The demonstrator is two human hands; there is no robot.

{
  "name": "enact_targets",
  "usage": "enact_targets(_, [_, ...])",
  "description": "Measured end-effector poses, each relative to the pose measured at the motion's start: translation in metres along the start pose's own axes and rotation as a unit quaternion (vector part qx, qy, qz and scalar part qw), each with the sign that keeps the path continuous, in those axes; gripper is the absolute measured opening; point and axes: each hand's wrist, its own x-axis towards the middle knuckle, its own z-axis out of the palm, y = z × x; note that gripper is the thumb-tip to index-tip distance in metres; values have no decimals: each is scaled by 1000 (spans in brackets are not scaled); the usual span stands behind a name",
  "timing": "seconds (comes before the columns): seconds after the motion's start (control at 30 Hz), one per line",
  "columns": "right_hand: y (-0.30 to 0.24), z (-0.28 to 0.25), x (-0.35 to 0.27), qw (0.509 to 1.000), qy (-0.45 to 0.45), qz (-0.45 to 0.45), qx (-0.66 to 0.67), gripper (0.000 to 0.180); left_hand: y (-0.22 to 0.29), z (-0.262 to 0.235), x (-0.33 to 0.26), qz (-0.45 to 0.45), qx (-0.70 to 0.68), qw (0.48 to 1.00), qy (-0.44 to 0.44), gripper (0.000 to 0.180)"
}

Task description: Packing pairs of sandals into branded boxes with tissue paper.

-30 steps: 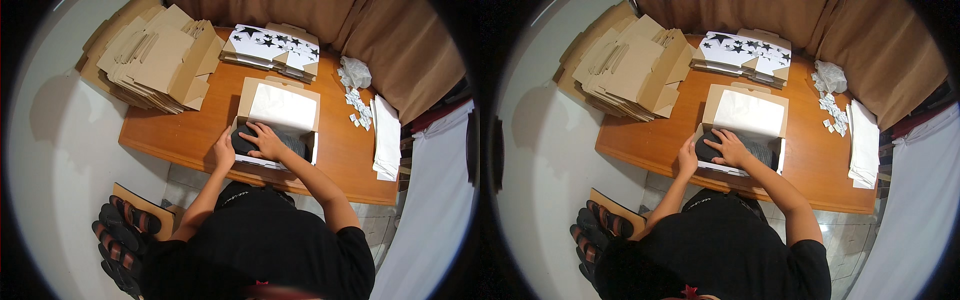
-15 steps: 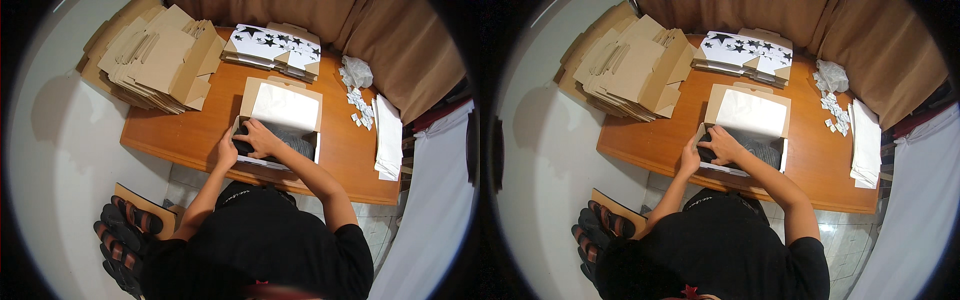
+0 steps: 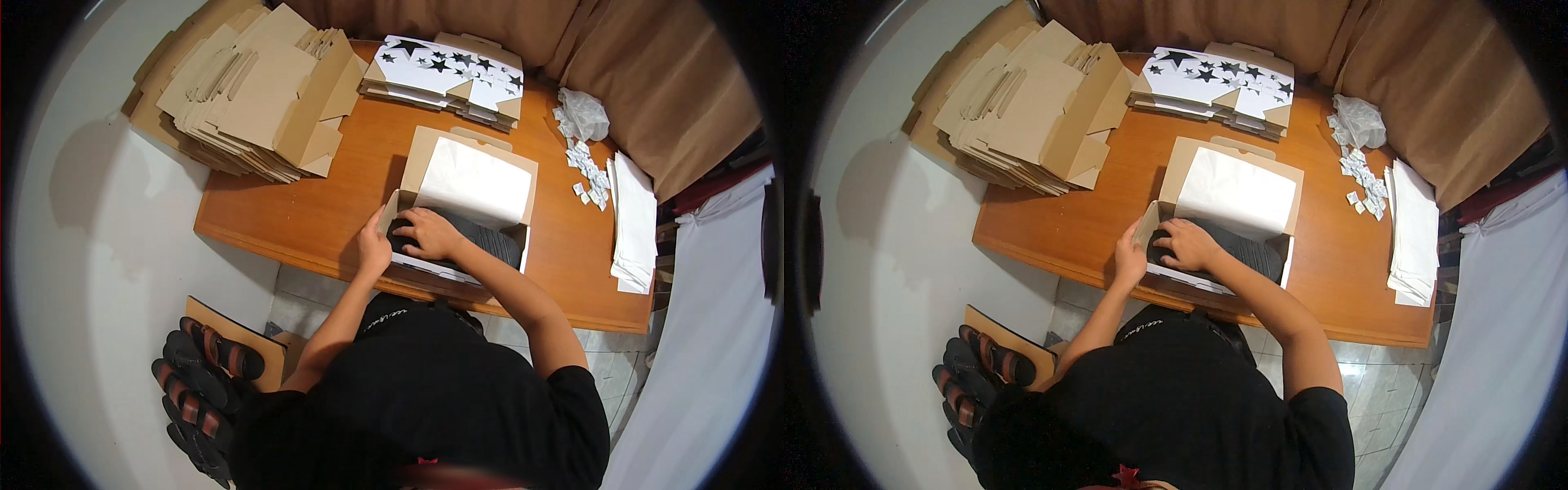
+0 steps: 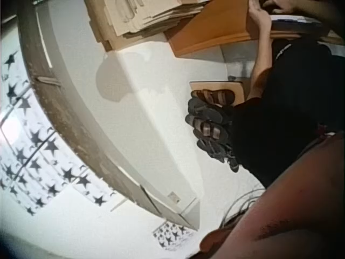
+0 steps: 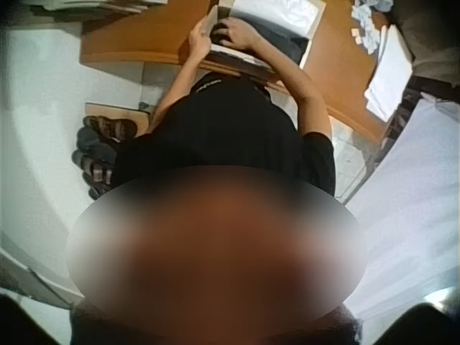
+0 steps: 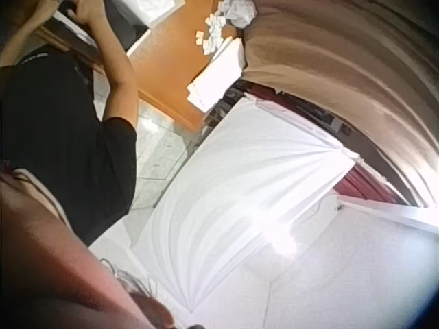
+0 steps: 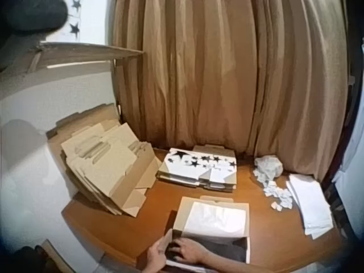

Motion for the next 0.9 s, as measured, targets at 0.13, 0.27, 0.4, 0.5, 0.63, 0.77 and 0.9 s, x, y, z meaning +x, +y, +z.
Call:
enact_targets(0.13, [-2,-5,3,996,13,79,27,21,-2,1,2,11,1,999,-33,52])
enact_targets(0.27, [-16,-30,-1,973,191,103,81,11,-17,0,2,16,-69,996,-61,51])
enact_targets(0.4, [-41,-61,-47,931,184,311,-50,19,-26,-11,10,-8,-191,970,-151,53])
enact_targets(0.5, [-33,-55,-77,913,154,368,-87,28,-10,-13,15,-32,-217,957,-190,56])
enact_targets(0.63, [-23,-49,-86,929,125,347,-33,33,-6,-4,12,37,-99,980,-169,63])
enact_targets(0.77, [-13,-31,-96,928,120,353,-13,31,5,4,-3,142,134,969,-153,74])
enact_targets(0.9, [-6,-17,-101,923,122,362,-41,30,16,14,-8,143,332,923,-130,80])
